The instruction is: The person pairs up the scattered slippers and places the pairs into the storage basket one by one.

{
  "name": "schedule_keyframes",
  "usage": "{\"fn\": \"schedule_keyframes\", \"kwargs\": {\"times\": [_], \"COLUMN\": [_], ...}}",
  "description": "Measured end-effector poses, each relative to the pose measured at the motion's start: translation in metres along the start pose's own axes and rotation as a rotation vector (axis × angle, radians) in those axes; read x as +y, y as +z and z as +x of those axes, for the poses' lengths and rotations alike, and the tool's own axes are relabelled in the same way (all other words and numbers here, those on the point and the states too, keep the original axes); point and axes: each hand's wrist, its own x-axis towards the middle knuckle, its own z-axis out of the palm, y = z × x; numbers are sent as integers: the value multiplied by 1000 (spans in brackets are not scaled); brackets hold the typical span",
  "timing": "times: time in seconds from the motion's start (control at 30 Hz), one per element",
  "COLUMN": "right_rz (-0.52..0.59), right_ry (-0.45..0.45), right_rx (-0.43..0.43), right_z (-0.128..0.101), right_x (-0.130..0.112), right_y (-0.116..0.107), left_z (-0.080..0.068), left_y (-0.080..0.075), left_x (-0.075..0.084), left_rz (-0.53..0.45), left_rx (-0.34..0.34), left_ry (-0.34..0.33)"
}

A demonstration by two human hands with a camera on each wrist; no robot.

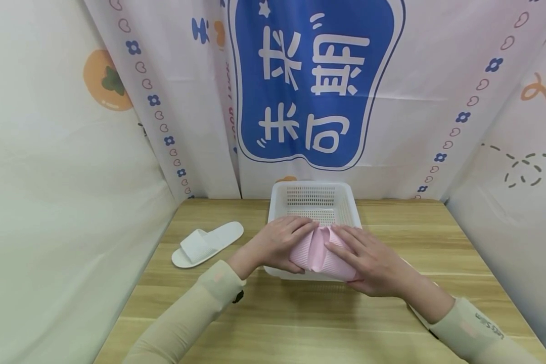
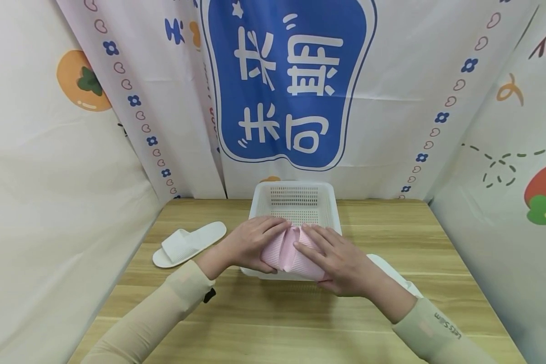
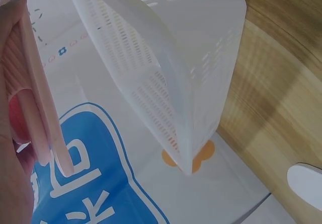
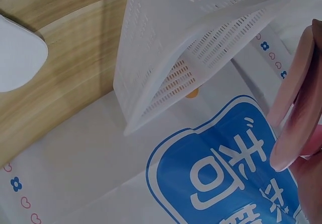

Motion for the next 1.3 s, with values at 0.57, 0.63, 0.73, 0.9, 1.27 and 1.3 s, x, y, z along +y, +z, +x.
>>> {"fn": "schedule_keyframes", "kwargs": {"times": [0.57,0.63,0.73,0.9,1.27,1.3], "right_rz": [17,15,-2,-27,-52,-55], "right_ry": [13,1,4,32,44,48], "right_rx": [24,37,17,-43,-65,-69], "right_z": [-1,0,-1,-2,-2,-2], "right_x": [-5,-5,-5,-8,-11,-11], "right_y": [4,5,5,3,1,1], "left_z": [-1,0,-1,-1,-2,-2], "left_y": [3,3,3,3,3,3], "left_x": [0,0,0,1,1,1], "left_rz": [-6,-3,5,-6,4,4], "left_rx": [-39,-44,-56,-57,-60,-62], "left_ry": [-12,-13,-17,-20,-18,-18]}}
